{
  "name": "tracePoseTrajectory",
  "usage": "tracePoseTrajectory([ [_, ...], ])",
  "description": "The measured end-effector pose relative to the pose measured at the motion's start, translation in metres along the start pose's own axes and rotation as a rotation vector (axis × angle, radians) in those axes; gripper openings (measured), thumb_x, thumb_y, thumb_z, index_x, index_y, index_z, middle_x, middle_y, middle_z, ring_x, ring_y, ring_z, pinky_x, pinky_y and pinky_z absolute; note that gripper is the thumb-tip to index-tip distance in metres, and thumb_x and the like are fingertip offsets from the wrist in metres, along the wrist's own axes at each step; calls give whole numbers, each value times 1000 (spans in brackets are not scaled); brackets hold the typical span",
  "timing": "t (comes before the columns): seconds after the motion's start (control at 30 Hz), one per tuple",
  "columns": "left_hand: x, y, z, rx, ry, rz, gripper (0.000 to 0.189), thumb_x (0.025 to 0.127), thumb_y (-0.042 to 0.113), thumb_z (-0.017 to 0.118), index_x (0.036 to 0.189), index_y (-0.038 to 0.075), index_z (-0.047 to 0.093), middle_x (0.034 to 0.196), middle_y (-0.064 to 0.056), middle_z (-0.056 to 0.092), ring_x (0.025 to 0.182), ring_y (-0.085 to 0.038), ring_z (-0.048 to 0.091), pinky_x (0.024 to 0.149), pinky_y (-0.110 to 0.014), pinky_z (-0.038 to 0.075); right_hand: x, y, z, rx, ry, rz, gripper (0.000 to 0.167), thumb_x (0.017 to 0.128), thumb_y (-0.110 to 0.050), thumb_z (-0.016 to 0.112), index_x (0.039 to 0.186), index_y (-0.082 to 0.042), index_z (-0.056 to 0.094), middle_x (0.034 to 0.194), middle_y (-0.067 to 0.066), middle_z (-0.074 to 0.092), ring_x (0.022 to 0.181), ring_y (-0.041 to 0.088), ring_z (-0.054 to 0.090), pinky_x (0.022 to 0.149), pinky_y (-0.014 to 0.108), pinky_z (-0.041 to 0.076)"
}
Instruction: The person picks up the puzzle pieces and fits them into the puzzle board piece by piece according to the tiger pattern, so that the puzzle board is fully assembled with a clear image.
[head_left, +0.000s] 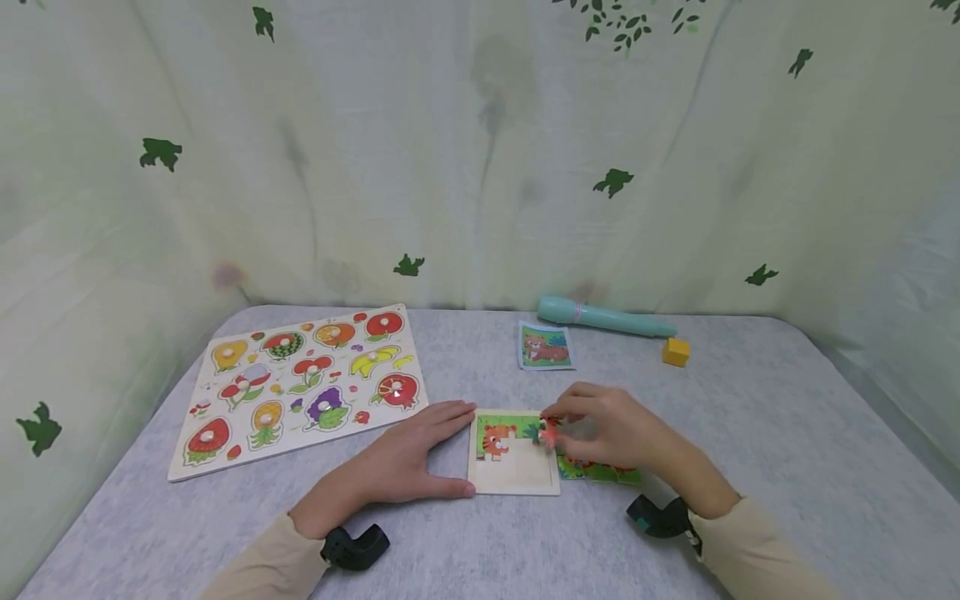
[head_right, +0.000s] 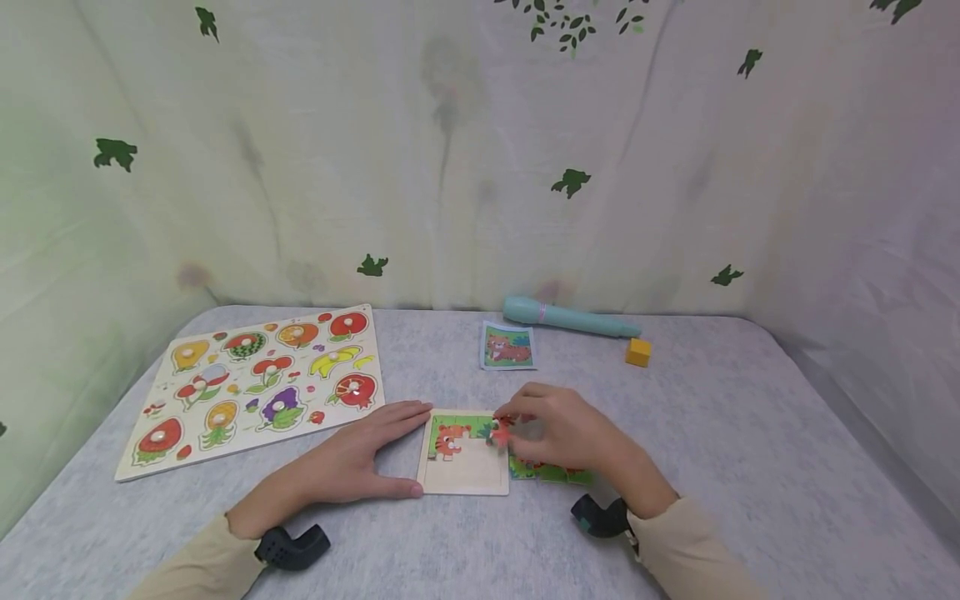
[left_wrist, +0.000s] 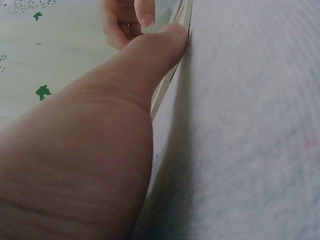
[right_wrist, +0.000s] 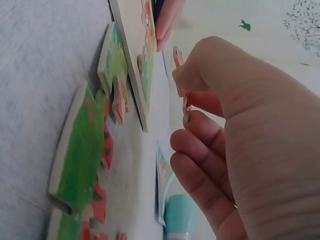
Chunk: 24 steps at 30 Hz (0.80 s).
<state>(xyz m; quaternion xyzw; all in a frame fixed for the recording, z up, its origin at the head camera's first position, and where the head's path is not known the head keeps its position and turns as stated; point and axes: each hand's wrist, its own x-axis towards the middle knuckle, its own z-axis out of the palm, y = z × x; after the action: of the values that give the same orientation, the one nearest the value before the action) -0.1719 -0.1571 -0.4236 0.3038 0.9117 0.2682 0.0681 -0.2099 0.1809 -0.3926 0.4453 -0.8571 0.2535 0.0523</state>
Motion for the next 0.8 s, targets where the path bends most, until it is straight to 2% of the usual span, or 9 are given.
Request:
tracePoseTrajectory([
  [0.5,0,-2,1,13,18,23,98,83,73,71,159,18,41,165,6,37,154,-22,32,120,-54,35,5,-8,16,13,35,-29,27,89,-19,79,116,-17,78,104,-9,70,84,8,64,69,24,57],
  [0.8,0,-2,0,17,20,31,98,84,72,71,159,18,41,165,5,37,154,-22,32,120,-53,35,8,-16,24,-22,77,-78,23,88,-19,80,111,-15,79,102,-6,71,81,9,63,67,22,55],
])
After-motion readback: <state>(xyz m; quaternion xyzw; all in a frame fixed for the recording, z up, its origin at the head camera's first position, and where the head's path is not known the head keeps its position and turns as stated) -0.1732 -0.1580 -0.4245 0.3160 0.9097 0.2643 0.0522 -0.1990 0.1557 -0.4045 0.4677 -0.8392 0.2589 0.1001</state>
